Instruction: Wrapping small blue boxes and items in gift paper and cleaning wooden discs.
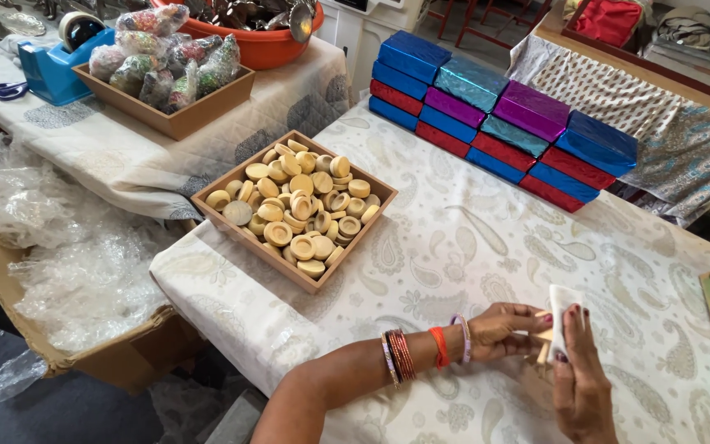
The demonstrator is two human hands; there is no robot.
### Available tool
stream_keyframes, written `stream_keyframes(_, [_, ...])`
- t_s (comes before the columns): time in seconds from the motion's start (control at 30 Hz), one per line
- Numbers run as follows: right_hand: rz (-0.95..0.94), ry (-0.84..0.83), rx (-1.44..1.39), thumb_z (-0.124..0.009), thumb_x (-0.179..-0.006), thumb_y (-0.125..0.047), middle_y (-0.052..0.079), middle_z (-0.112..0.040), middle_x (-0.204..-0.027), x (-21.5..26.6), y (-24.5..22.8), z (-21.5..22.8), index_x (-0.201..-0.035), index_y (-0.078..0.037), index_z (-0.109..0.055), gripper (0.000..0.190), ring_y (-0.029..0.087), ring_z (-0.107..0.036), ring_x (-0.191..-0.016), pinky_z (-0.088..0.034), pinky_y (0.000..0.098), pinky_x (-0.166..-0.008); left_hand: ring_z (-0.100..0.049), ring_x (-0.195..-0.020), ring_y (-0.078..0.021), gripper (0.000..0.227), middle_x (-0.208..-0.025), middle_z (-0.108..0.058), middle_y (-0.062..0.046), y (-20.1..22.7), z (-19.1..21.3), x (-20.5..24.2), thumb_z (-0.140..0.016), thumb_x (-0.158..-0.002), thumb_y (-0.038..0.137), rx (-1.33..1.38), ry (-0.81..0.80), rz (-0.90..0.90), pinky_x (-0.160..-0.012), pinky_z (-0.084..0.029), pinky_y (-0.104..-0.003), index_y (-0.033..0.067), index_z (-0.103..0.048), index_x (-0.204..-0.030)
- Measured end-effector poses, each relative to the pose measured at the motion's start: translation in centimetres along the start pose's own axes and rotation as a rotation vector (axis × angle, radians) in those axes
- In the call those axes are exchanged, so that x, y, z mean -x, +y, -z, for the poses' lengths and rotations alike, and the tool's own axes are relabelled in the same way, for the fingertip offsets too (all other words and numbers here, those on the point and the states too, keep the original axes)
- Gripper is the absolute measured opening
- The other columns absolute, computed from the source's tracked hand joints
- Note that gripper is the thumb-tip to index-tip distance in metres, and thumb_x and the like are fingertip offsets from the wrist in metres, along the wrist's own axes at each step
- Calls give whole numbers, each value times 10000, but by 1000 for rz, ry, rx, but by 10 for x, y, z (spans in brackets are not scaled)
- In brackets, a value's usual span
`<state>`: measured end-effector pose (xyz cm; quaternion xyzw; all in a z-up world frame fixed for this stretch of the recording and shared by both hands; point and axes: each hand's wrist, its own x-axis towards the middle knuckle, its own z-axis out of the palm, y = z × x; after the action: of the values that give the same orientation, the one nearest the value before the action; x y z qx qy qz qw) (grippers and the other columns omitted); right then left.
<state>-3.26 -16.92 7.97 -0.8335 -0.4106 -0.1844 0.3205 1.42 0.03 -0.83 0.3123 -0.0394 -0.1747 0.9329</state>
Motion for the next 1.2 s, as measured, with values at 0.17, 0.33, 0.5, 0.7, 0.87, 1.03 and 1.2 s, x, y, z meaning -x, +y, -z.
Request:
stream_keyframes(0.17, [107, -66, 105, -312, -1003, -185, 176, -333, -1635, 7, 6, -11, -1562, -87, -342, 568, 373, -289, -1520, -362, 496, -1148, -721, -1026, -222, 397, -1187, -691, -99, 21, 4, 5, -700, -960, 154, 62, 44, -134, -912, -617, -344, 49, -572, -1321])
stream_keyframes(0.33, [40, -35, 100, -316, -992, -177, 152, -329, -1647, -2, 4, 2, -1574, -95, -336, 588, 365, -299, -1519, -361, 492, -1160, -678, -1002, -223, 363, -1159, -643, -105, -4, 6, -4, -718, -1059, 144, 63, -6, -61, -900, -606, -369, 68, -543, -1368])
stream_keyframes(0.5, [118, -10, 147, -332, -997, -173, 137, -334, -1647, 4, 2, -7, -1574, -97, -338, 582, 353, -305, -1529, -360, 496, -1178, -708, -1025, -267, 396, -1165, -685, -130, 9, 4, -2, -701, -957, 102, 109, 47, -85, -903, -632, -386, 88, -527, -1313])
stream_keyframes(0.7, [26, -45, 98, -309, -1011, -147, 127, -343, -1643, 2, 17, 2, -1565, -108, -350, 557, 367, -314, -1524, -394, 498, -1144, -709, -1074, -273, 395, -1240, -645, -140, -6, 0, -1, -724, -1057, 142, 101, -37, -58, -955, -617, -418, 24, -513, -1370])
stream_keyframes(0.87, [122, -20, 156, -327, -996, -169, 146, -359, -1622, -1, -11, -4, -1559, -117, -345, 565, 380, -326, -1506, -421, 503, -1102, -712, -983, -249, 540, -1214, -682, -120, 15, -12, 13, -697, -911, 115, 88, 30, -190, -863, -621, -395, 242, -534, -1411])
stream_keyframes(1.03, [98, -28, 181, -357, -999, -155, 110, -416, -1611, -1, 15, 5, -1543, -161, -400, 545, 360, -365, -1522, -452, 485, -1104, -719, -1003, -226, 454, -1221, -676, -117, 14, -20, 22, -715, -976, 124, 65, -16, -116, -889, -631, -380, 66, -564, -1400])
stream_keyframes(1.2, [92, 15, 198, -369, -1011, -154, 110, -427, -1613, 5, 15, -1, -1553, -145, -409, 543, 364, -379, -1528, -450, 485, -1129, -706, -983, -211, 482, -1195, -676, -142, 3, -4, 1, -748, -984, 113, 79, -34, -90, -890, -614, -360, 45, -574, -1428])
